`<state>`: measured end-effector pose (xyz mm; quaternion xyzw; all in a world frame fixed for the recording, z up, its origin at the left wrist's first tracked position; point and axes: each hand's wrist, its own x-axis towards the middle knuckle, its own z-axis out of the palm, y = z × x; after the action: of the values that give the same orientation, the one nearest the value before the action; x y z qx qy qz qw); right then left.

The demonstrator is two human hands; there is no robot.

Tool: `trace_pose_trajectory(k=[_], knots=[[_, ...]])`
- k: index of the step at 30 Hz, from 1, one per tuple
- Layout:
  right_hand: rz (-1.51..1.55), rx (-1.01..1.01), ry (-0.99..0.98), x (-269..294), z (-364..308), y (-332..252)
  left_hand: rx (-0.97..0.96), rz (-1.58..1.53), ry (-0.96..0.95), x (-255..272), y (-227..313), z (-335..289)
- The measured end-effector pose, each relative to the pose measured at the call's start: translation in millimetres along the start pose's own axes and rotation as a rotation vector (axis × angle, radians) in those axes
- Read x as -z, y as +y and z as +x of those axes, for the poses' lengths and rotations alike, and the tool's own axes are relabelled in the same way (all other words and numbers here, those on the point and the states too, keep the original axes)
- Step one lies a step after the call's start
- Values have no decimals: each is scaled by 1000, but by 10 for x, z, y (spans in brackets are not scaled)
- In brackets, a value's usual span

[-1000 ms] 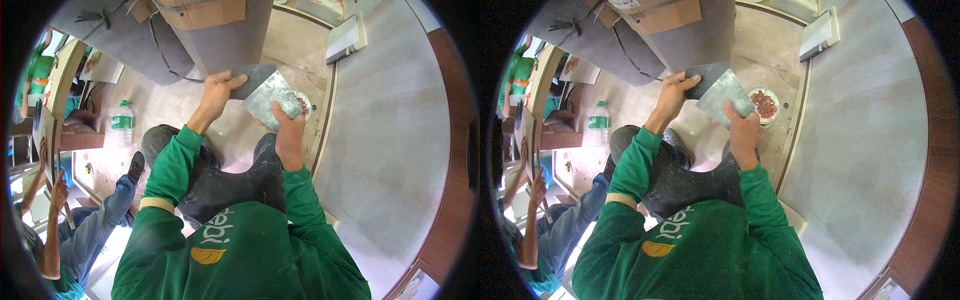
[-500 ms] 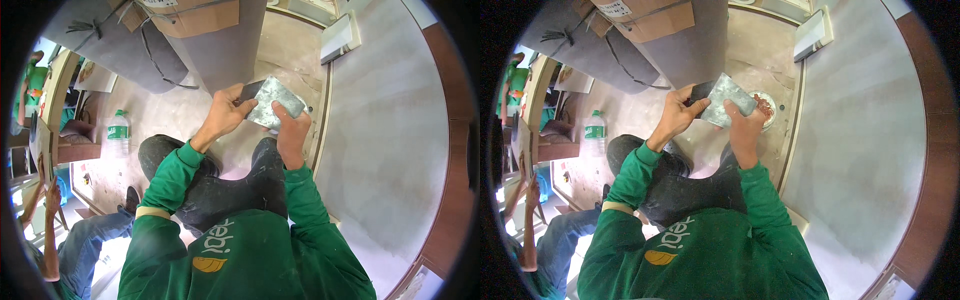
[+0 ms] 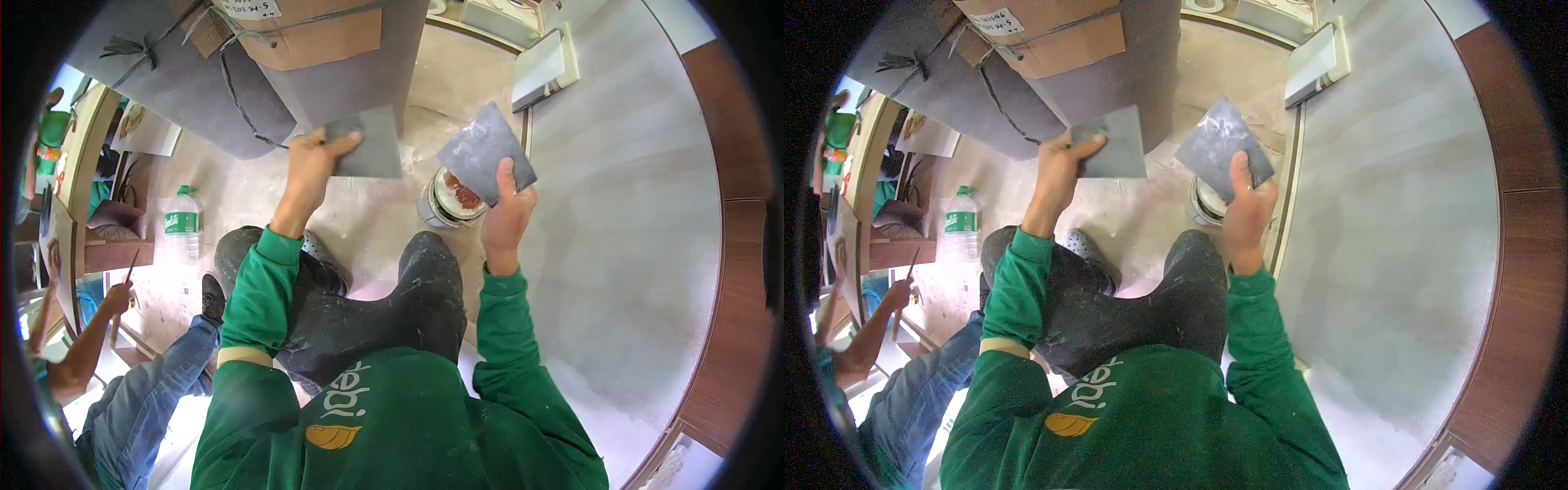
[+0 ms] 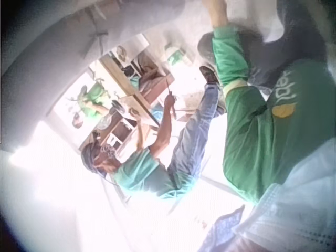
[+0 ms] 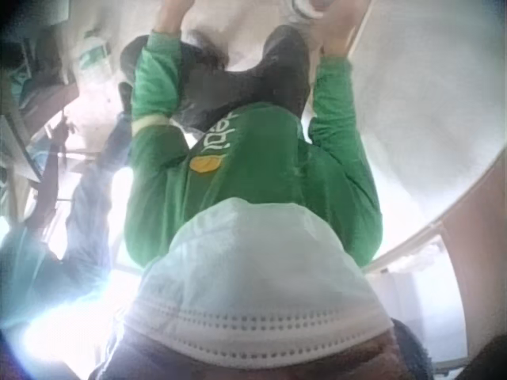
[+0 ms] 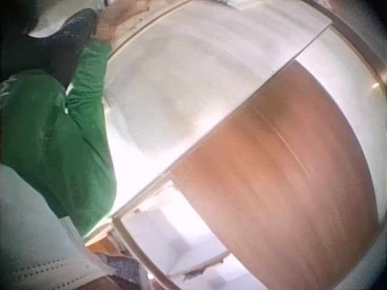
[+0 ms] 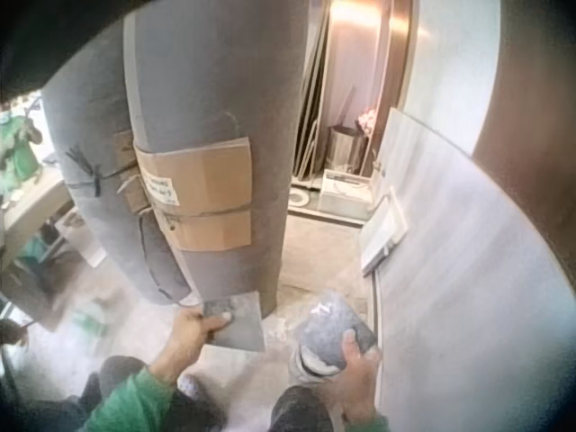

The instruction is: The person uses a putty knife to apply a reddish-brown substance to a wooden cabinet frame and a large cylindrical column. They scoop the material from a bucket and spread it onto the surfaces, working in a room with other construction workers.

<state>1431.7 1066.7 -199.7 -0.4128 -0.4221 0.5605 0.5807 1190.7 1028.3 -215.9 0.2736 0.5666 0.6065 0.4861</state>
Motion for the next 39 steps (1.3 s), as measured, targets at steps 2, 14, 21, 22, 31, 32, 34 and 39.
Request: trace_pose_trajectory(k=[2, 14, 21, 22, 31, 32, 34, 39], knots=[[-74, 10, 31, -30, -34, 154, 107, -293, -63, -5, -11, 31], [49, -87, 97, -770, -319, 623, 177, -448, 99, -286, -347, -43], [-70, -278, 17, -805, -280, 554, -77, -234, 267, -190, -397, 2], [-74, -244, -11, -785, -284, 568, -76, -203, 276, -183, -394, -9], [-483, -101, -102, -687, -291, 318, -181, -48, 240, -190, -323, -45], [-510, -101, -181, -640, -282, 316, -179, -25, 232, -167, -320, -34], [-563, -107, -343, -463, -256, 342, -169, 19, 221, -94, -317, -7], [-260, -353, -290, -26, -160, 663, -83, -406, 119, 72, -148, 145]])
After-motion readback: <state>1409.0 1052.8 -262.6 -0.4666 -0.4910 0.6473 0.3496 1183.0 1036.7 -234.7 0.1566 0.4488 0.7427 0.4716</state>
